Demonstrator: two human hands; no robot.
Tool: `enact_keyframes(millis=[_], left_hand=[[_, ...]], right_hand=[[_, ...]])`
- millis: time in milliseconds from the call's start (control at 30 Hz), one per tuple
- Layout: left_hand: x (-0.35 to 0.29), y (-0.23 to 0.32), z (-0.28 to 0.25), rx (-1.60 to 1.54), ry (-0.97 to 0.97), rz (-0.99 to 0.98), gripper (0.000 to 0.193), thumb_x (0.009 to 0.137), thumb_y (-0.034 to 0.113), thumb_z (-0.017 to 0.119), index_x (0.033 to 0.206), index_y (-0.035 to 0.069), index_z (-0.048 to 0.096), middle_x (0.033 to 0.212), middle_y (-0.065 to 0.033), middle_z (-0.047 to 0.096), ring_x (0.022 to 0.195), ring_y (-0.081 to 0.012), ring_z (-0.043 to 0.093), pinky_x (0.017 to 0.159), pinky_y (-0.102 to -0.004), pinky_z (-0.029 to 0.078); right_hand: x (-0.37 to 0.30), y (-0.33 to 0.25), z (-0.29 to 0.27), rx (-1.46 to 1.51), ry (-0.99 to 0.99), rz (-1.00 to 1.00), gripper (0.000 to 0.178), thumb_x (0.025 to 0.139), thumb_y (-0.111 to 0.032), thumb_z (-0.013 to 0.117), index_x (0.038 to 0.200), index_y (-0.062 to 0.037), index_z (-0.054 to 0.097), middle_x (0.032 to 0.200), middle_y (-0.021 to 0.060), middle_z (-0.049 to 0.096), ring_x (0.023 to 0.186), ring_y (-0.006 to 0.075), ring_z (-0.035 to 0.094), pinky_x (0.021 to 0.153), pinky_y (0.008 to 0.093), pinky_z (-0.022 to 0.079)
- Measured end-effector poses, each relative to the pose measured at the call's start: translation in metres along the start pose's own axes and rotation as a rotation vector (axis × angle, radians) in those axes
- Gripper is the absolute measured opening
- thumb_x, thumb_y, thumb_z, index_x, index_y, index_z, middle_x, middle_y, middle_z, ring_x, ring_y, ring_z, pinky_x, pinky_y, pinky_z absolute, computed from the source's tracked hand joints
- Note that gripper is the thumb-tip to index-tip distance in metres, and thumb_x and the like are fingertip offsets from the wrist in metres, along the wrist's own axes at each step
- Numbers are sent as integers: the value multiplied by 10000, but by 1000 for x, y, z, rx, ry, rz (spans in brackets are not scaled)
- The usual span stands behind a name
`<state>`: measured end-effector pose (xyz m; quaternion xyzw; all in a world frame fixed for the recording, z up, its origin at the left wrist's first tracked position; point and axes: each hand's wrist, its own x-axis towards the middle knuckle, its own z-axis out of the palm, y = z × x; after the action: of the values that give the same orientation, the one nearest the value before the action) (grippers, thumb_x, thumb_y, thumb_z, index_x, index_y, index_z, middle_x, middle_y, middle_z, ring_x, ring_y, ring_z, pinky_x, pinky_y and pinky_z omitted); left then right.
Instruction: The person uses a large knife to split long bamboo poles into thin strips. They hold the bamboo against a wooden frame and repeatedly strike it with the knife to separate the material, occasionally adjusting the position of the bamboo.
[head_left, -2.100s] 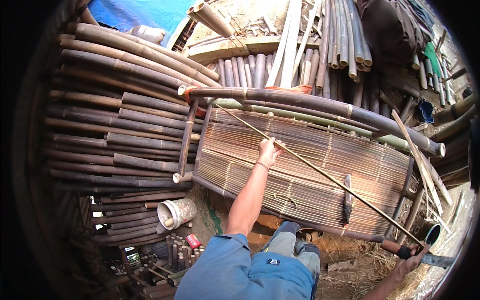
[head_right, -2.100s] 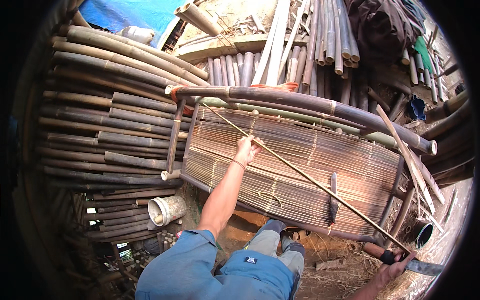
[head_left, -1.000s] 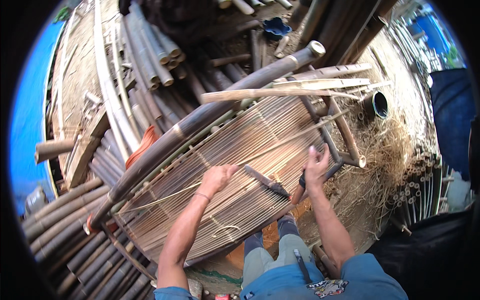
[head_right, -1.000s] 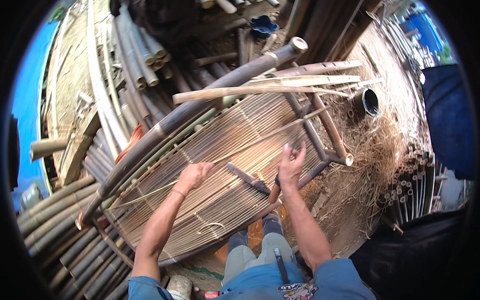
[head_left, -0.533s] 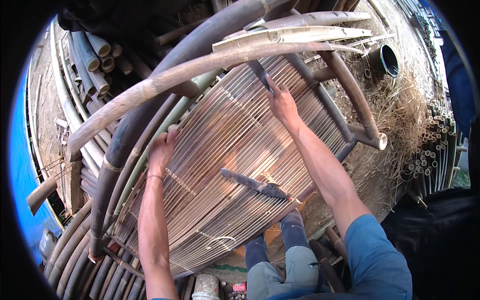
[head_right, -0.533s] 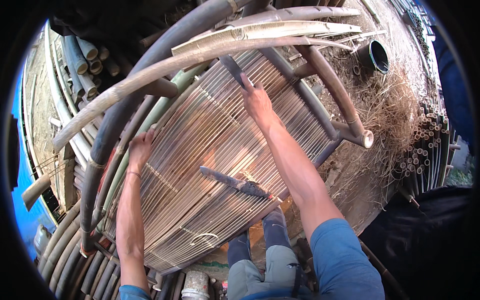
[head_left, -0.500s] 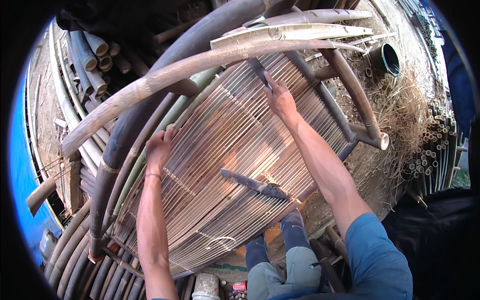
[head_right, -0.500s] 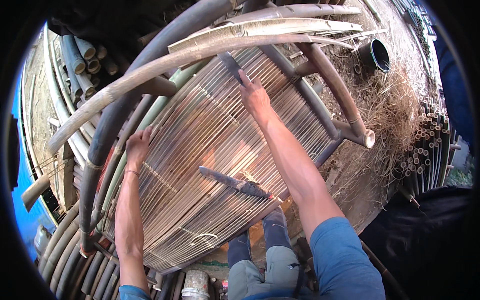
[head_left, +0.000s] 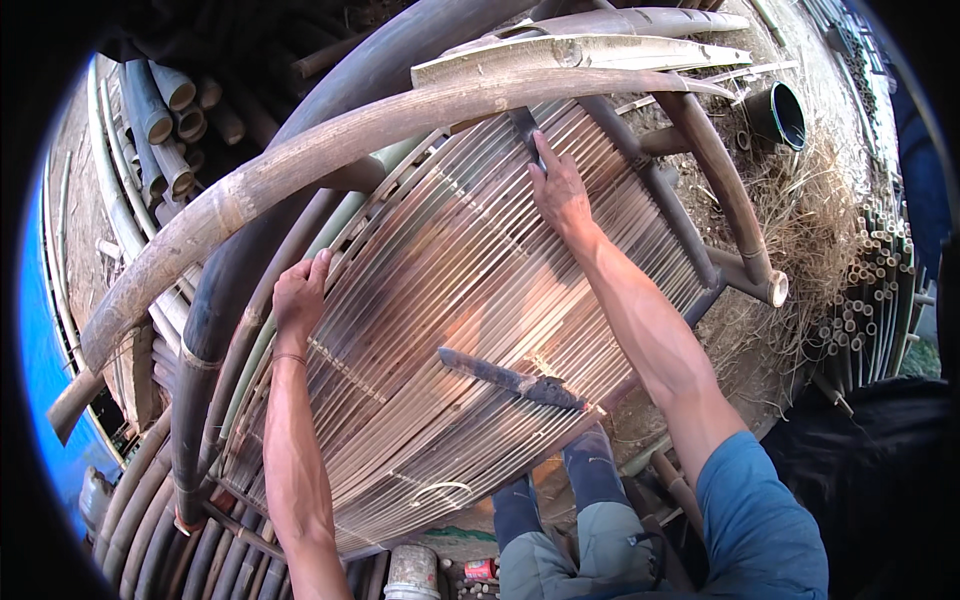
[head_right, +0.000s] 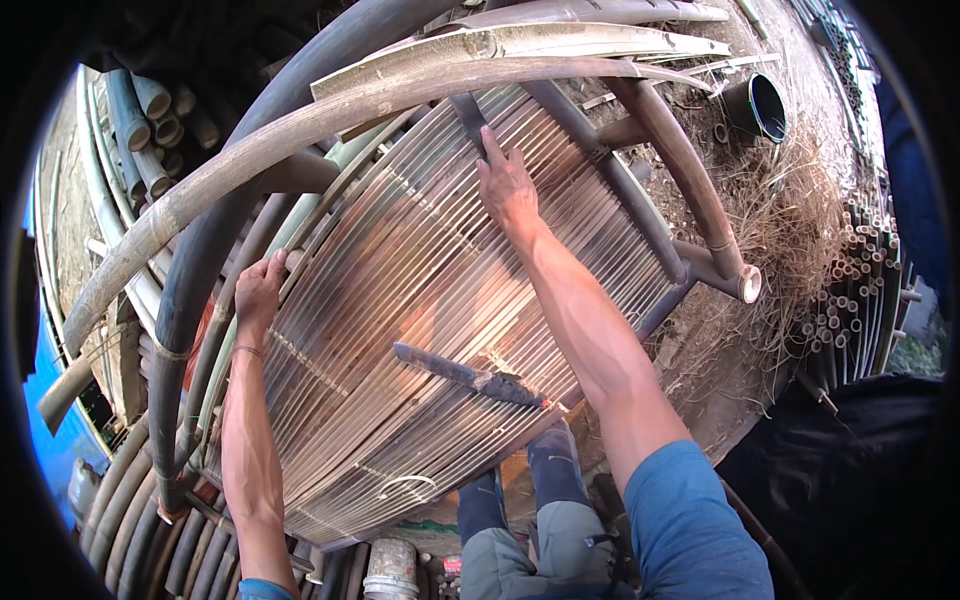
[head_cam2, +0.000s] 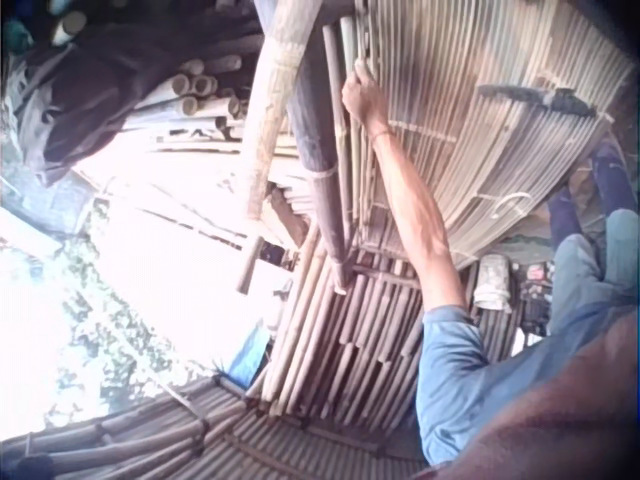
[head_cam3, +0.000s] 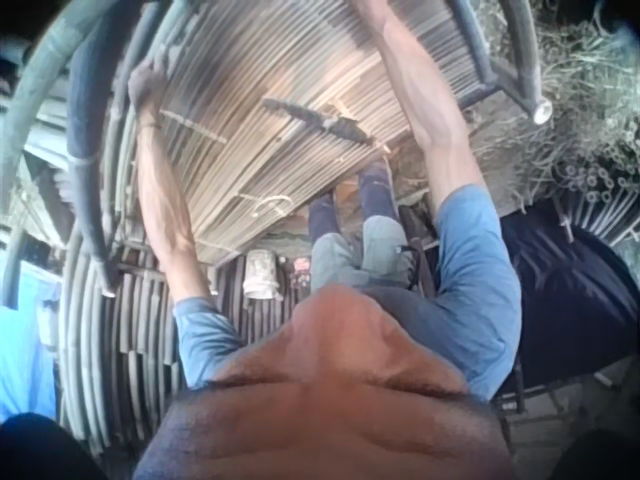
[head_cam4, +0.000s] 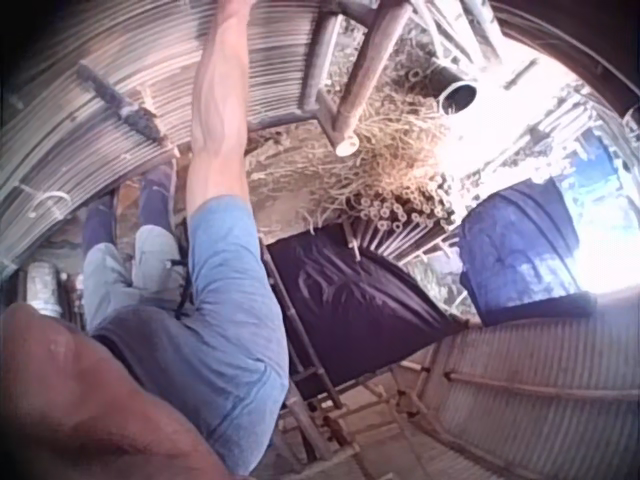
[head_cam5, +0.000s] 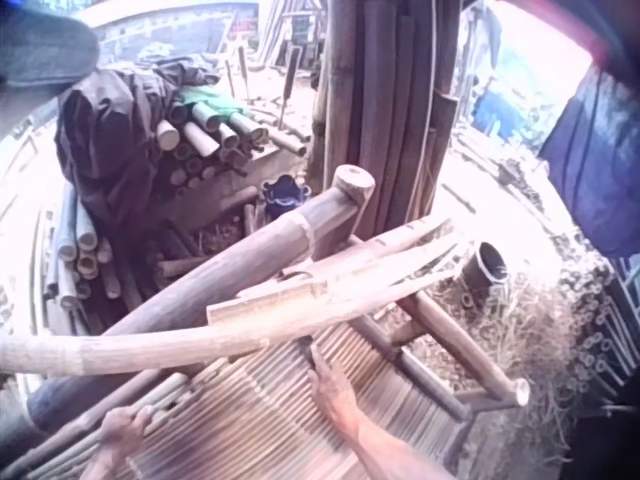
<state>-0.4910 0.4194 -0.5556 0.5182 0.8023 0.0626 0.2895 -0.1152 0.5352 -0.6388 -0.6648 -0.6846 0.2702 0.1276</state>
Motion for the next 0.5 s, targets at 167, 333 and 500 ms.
enact_keyframes(millis=[167, 333, 500], left_hand=[[-1, -4, 1, 10, 27, 4, 593, 934, 536, 493, 733, -16, 569, 668, -250, 503, 598, -396, 489, 587, -448, 405], [-10, 8, -6, 26, 10, -65, 589, 929, 535, 505, 737, -17, 575, 656, -245, 509, 589, -389, 493, 585, -446, 405], [-3, -5, 6, 36, 36, -18, 563, 934, 521, 505, 761, -9, 585, 650, -239, 497, 581, -361, 484, 592, -430, 413]], right_hand=[[0, -2, -1, 14, -8, 4, 531, 958, -256, 501, 1464, -225, 339, 963, 210, 497, 838, 375, 591, 766, 465, 518], [0, 1, -3, 29, -21, 10, 513, 956, -228, 502, 1449, -199, 367, 996, 216, 506, 862, 372, 590, 784, 449, 507], [3, 0, -2, 28, -19, 39, 509, 954, -220, 502, 1445, -189, 373, 1017, 234, 506, 883, 390, 590, 804, 456, 506]])
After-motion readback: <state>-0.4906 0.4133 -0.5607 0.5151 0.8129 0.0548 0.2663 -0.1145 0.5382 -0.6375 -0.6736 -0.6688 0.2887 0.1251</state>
